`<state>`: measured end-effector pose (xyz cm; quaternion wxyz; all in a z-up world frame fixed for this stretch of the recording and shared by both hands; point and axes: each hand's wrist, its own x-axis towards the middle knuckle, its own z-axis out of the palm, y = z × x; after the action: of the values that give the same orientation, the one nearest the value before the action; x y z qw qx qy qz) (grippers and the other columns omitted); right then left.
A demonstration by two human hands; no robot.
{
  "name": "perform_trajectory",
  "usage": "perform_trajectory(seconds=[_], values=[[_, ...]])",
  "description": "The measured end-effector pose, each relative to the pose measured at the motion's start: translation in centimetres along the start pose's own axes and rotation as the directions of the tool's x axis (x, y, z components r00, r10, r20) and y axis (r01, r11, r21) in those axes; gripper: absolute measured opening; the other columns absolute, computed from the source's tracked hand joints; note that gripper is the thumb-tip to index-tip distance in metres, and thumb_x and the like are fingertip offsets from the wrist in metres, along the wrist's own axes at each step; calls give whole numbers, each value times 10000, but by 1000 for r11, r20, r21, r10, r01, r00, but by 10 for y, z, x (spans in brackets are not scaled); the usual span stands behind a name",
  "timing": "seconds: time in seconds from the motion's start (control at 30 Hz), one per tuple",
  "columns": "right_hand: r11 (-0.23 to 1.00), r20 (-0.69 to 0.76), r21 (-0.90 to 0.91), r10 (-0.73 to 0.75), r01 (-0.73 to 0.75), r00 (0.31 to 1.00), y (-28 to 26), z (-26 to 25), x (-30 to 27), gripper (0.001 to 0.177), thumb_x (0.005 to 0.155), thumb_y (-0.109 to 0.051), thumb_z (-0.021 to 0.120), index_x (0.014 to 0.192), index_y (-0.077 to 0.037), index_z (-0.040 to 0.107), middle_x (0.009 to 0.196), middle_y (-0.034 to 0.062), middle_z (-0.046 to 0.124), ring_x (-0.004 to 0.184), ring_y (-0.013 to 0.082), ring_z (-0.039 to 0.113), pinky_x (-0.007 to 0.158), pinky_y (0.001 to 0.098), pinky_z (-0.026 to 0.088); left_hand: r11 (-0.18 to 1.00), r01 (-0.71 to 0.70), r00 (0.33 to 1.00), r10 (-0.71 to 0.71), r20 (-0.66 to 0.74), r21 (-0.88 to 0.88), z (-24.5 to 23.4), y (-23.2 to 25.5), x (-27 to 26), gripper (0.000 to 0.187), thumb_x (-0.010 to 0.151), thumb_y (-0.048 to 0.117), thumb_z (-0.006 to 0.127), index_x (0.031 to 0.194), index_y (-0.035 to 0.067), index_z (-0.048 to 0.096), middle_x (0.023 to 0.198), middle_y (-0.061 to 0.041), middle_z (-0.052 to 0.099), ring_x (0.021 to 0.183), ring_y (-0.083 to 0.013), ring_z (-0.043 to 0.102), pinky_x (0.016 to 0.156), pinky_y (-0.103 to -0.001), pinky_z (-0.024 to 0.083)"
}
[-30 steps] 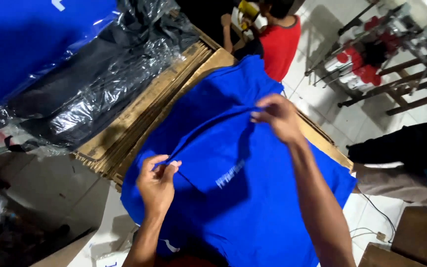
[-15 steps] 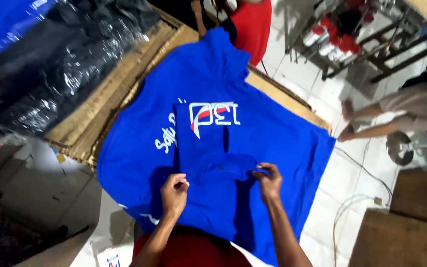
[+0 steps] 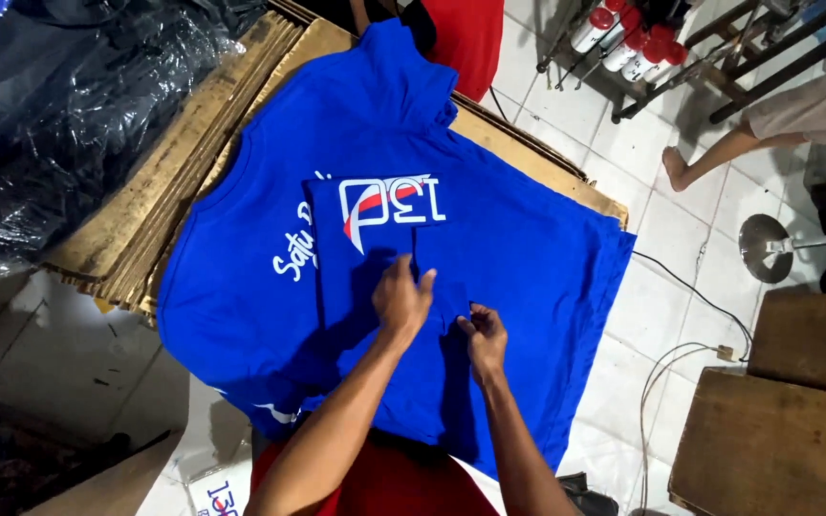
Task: The person folds blue t-shirts on a wooden table, aligning sleeves and edges, then stacks the folded shirts. The person repeats this process for multiple shirts.
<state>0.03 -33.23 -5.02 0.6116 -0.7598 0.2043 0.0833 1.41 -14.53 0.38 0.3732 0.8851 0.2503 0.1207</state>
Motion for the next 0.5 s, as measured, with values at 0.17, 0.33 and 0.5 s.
perform_trajectory(seconds=[0.17,0.33,0.5], values=[[1000,8,-8,26,-26,1000,-10,-5,-9,417,840,-80,822,1227,-14,681,1105,211,724,1091,283,691,973,410,543,991,133,975,-126,184,-29,27,11,27,490,917,145,713,1341,113,469,968,-110,742,944,-332,743,880,-512,563],[998,-6,-39,51,-51,999,-28,-15,1,399,850,-94,808,1224,-18,692,1112,200,742,1103,271,704,992,399,544,988,153,975,-146,166,-29,6,9,22,419,925,73,662,1293,115,466,934,-149,744,907,-383,748,855,-549,557],[924,21,-311,-230,225,973,-56,5,106,237,895,-191,793,1093,-67,754,1009,193,754,984,324,724,879,444,555,990,10,897,54,-439,142,-43,-42,73,160,791,205,773,890,161,654,796,-52,589,790,-303,643,663,-401,546]])
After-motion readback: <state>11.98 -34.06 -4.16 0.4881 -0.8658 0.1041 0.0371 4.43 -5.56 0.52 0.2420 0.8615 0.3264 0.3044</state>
